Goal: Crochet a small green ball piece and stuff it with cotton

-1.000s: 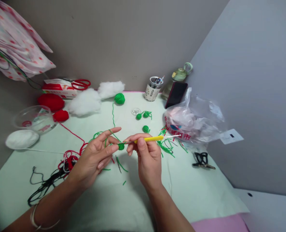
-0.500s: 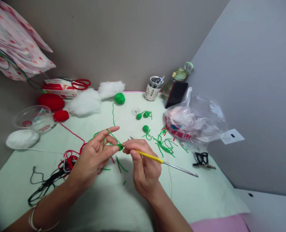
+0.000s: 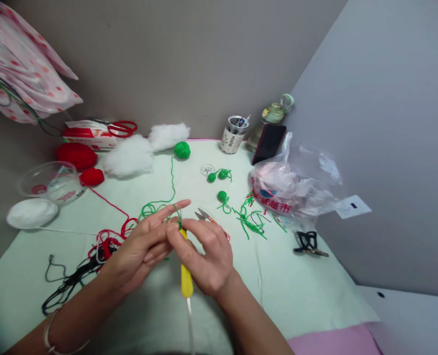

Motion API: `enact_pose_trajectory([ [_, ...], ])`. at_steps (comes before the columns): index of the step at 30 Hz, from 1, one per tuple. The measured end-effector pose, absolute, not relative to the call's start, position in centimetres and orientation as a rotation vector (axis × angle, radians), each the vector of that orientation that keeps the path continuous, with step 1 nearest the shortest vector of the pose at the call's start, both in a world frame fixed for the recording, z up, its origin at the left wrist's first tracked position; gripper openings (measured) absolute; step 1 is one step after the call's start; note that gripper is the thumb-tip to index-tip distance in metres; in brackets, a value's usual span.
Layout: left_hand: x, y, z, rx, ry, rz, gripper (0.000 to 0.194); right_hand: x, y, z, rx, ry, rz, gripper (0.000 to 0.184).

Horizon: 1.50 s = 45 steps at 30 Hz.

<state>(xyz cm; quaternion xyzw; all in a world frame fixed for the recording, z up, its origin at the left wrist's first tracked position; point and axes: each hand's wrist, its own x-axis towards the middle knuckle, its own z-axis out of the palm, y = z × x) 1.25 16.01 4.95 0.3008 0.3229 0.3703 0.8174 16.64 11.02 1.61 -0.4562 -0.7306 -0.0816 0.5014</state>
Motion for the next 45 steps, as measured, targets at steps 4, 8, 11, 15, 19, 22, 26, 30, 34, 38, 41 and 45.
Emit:
enact_pose_trajectory([
  [4, 0.8, 16.5, 5.4, 0.583, 0.686, 0.806, 0.061, 16.5, 11.5, 2.5, -1.03, -1.351, 0.272, 0.029],
  [8, 1.0, 16.2, 5.2, 0.694, 0.722, 0.838, 0.057, 16.2, 12.1, 3.0, -0.984, -1.152, 0.571, 0.023],
  [11, 1.5, 15.8, 4.8, 0.746, 0.761, 0.877, 0.056, 15.9, 12.1, 2.8, -1.042, -1.244, 0.499, 0.024],
  [15, 1.7, 15.7, 4.5, 0.675, 0.743, 0.867, 0.056, 15.9, 11.5, 2.1, -1.116, -1.501, 0.111, 0.035],
  [19, 1.3, 16.2, 4.6, 0.512, 0.644, 0.784, 0.042, 16.6, 11.6, 2.2, -1.115, -1.484, 0.113, 0.03],
  [22, 1.1, 16.5, 4.7, 0.495, 0.623, 0.84, 0.034, 16.9, 12.1, 2.8, -1.04, -1.23, 0.462, 0.022],
  [26, 1.4, 16.3, 4.3, 0.648, 0.675, 0.86, 0.032, 16.8, 12.4, 2.9, -0.999, -1.214, 0.626, 0.017],
  [30, 1.7, 16.0, 4.0, 0.743, 0.7, 0.873, 0.028, 16.8, 12.4, 2.6, -1.005, -1.112, 0.711, 0.017],
  [34, 1.5, 16.1, 4.2, 0.749, 0.698, 0.872, 0.026, 17.1, 12.5, 2.6, -0.904, -1.024, 0.834, 0.022],
  [38, 1.2, 16.1, 4.3, 0.772, 0.716, 0.891, 0.025, 17.0, 12.2, 2.8, -0.924, -1.097, 0.759, 0.023],
  [41, 1.2, 16.0, 4.1, 0.849, 0.771, 0.936, 0.024, 16.7, 11.7, 2.7, -1.003, -1.25, 0.541, 0.023],
  [45, 1.3, 15.9, 4.1, 0.944, 0.863, 0.977, 0.03, 16.4, 11.4, 2.2, -0.958, -1.468, 0.26, 0.025],
])
